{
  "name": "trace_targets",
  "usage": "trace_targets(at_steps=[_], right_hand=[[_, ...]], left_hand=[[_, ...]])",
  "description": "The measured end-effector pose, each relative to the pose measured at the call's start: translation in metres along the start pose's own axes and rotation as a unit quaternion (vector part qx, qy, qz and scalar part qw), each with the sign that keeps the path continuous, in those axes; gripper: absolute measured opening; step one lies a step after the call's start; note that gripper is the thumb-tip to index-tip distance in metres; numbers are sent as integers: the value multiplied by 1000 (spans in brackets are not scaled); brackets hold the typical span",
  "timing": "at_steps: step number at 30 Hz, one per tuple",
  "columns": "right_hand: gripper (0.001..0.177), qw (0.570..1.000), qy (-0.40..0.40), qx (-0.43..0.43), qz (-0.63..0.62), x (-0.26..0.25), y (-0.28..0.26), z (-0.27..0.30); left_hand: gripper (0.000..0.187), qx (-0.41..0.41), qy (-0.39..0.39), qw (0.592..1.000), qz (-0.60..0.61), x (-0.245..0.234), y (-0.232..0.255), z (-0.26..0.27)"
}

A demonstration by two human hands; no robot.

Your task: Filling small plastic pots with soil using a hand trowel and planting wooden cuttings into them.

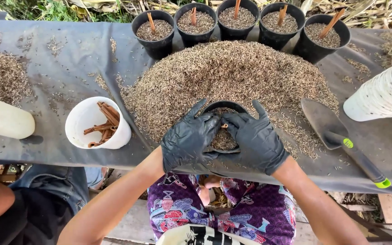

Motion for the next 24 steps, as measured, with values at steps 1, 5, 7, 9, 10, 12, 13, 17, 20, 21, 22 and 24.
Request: trace_targets(at_steps=[1,5,7,9,10,12,13,17,20,21,22,24], right_hand=[[103,1000,14,-5,26,3,1,0],[98,999,11,-21,47,0,-1,2],[95,995,-69,25,61,-23,-12,2],[95,984,-145,72,74,-34,-13,6],[95,984,-141,91,59,-37,-10,9],[95,983,-145,106,41,-32,-7,17],[91,985,-138,88,56,-27,-9,19],[75,996,-59,9,65,-9,-3,16],[68,998,-17,-9,62,-5,-4,17],[68,998,-17,-10,64,-6,-3,20],[63,998,2,-12,57,-10,-4,22],[58,998,31,-12,54,-16,-2,25]], left_hand=[[114,4,-5,996,-90,1,1,1],[92,22,-25,897,-440,8,7,4],[86,29,-31,827,-561,12,13,7],[82,35,-35,739,-672,12,17,8],[81,40,-39,638,-768,11,17,8],[81,37,-40,532,-845,14,10,14],[77,18,-70,527,-847,14,1,17],[72,1,-97,527,-844,19,-4,17],[70,14,-88,531,-843,22,6,16],[70,14,-87,530,-843,25,9,16],[69,18,-82,532,-843,27,13,15],[68,27,-79,525,-847,30,24,11]])
Point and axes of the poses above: each hand's wrist, its own z-axis away from the middle knuckle, its own x-axis out of the palm, y = z × x, the point moved 7 cm from there along -z, towards the middle knuckle, and after that the axes turned 6 degrees about -z, right-handed, at the moved point
